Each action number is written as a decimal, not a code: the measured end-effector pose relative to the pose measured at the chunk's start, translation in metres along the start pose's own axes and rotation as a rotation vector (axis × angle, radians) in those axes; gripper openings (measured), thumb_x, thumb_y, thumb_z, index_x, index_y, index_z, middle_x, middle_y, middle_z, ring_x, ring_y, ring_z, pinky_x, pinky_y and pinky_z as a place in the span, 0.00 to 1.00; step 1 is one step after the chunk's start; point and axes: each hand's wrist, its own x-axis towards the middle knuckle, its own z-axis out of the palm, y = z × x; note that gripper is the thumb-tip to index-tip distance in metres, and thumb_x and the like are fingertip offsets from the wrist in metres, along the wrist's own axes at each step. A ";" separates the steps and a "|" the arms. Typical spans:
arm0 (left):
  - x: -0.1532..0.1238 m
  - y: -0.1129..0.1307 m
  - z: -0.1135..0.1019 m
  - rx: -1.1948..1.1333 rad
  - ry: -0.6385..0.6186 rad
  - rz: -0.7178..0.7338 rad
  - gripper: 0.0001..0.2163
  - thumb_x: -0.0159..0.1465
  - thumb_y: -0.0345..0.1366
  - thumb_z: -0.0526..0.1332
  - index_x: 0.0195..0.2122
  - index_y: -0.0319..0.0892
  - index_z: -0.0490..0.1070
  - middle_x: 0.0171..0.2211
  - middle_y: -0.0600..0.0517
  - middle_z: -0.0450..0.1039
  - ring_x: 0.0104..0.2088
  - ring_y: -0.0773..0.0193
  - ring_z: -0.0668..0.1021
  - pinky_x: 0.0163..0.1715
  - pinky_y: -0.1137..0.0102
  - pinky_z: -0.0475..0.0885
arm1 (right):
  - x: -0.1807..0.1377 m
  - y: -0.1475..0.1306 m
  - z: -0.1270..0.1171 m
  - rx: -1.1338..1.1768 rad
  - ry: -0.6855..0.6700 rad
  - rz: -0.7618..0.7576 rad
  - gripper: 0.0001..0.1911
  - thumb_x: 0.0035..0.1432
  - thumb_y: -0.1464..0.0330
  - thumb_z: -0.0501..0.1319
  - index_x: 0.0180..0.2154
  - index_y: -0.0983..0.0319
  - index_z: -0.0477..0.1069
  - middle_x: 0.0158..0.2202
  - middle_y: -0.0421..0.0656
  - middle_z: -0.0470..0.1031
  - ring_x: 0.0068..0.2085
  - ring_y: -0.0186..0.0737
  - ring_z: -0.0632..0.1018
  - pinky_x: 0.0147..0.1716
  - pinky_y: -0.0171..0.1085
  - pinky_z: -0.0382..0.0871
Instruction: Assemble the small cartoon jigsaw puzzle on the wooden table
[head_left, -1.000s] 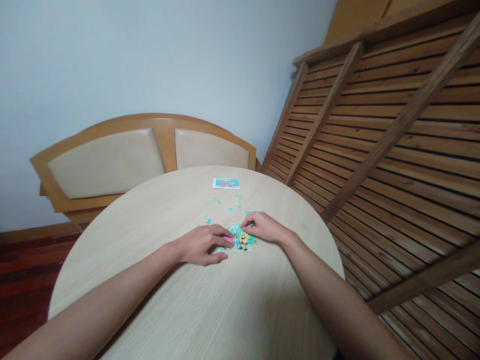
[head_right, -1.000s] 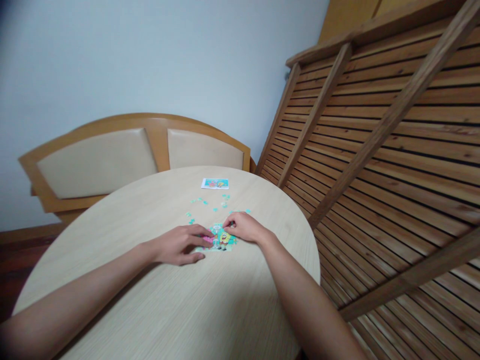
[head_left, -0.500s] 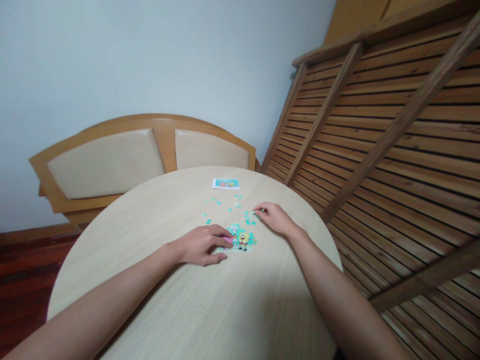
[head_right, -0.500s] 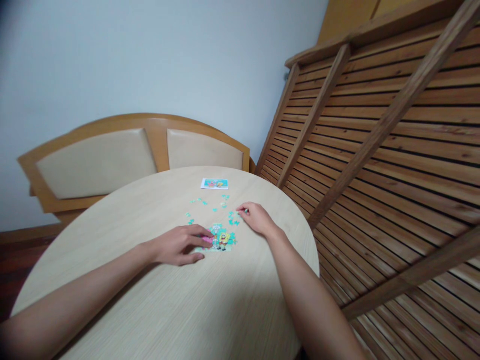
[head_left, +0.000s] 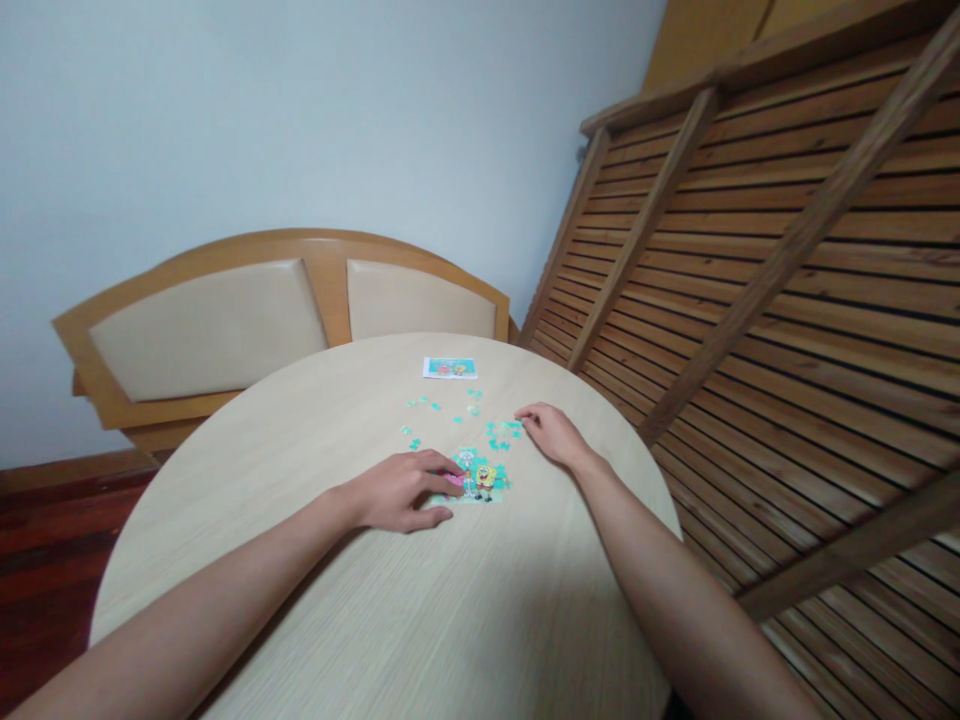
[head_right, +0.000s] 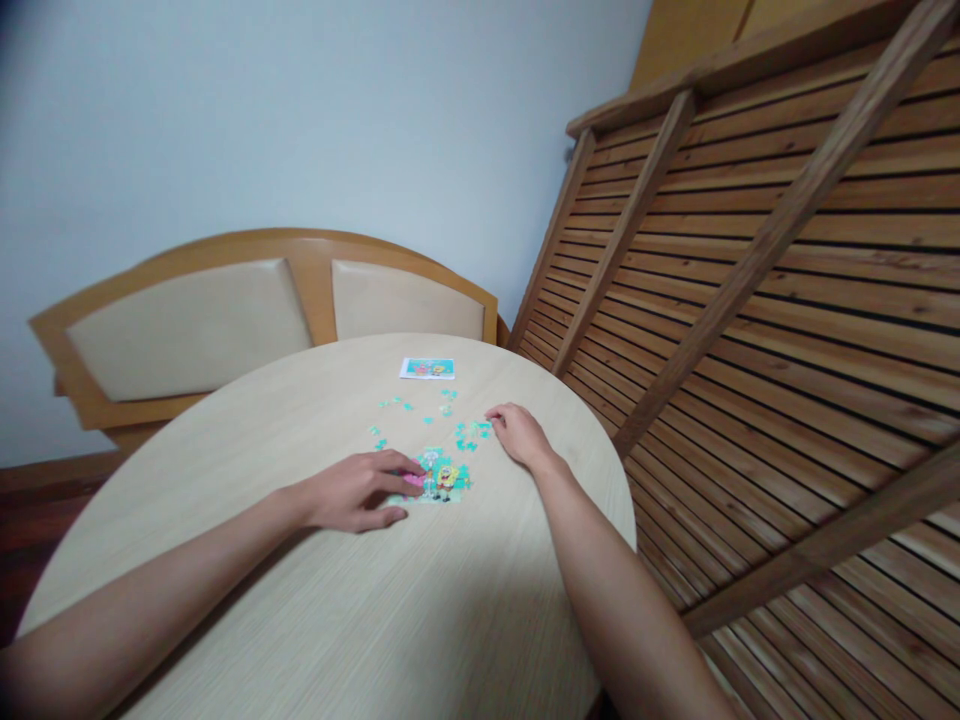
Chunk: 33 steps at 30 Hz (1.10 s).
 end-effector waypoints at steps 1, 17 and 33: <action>0.000 0.000 0.000 0.000 -0.001 0.000 0.17 0.67 0.43 0.59 0.54 0.46 0.74 0.55 0.44 0.72 0.54 0.52 0.75 0.56 0.59 0.70 | 0.000 0.001 0.002 -0.009 -0.003 -0.009 0.13 0.64 0.70 0.55 0.44 0.64 0.78 0.45 0.49 0.79 0.46 0.43 0.77 0.50 0.40 0.67; 0.000 0.003 -0.002 0.014 -0.024 -0.021 0.17 0.67 0.43 0.59 0.54 0.45 0.74 0.56 0.43 0.72 0.55 0.53 0.75 0.56 0.60 0.70 | 0.001 -0.010 0.020 -0.065 -0.017 -0.024 0.12 0.61 0.61 0.62 0.44 0.57 0.79 0.48 0.46 0.77 0.50 0.46 0.73 0.54 0.44 0.62; 0.001 0.003 0.000 0.007 -0.003 0.019 0.16 0.66 0.42 0.60 0.54 0.46 0.74 0.55 0.45 0.73 0.54 0.53 0.75 0.55 0.60 0.70 | 0.002 -0.012 0.025 0.002 -0.018 0.059 0.10 0.57 0.65 0.63 0.42 0.58 0.76 0.49 0.45 0.76 0.53 0.48 0.71 0.53 0.47 0.61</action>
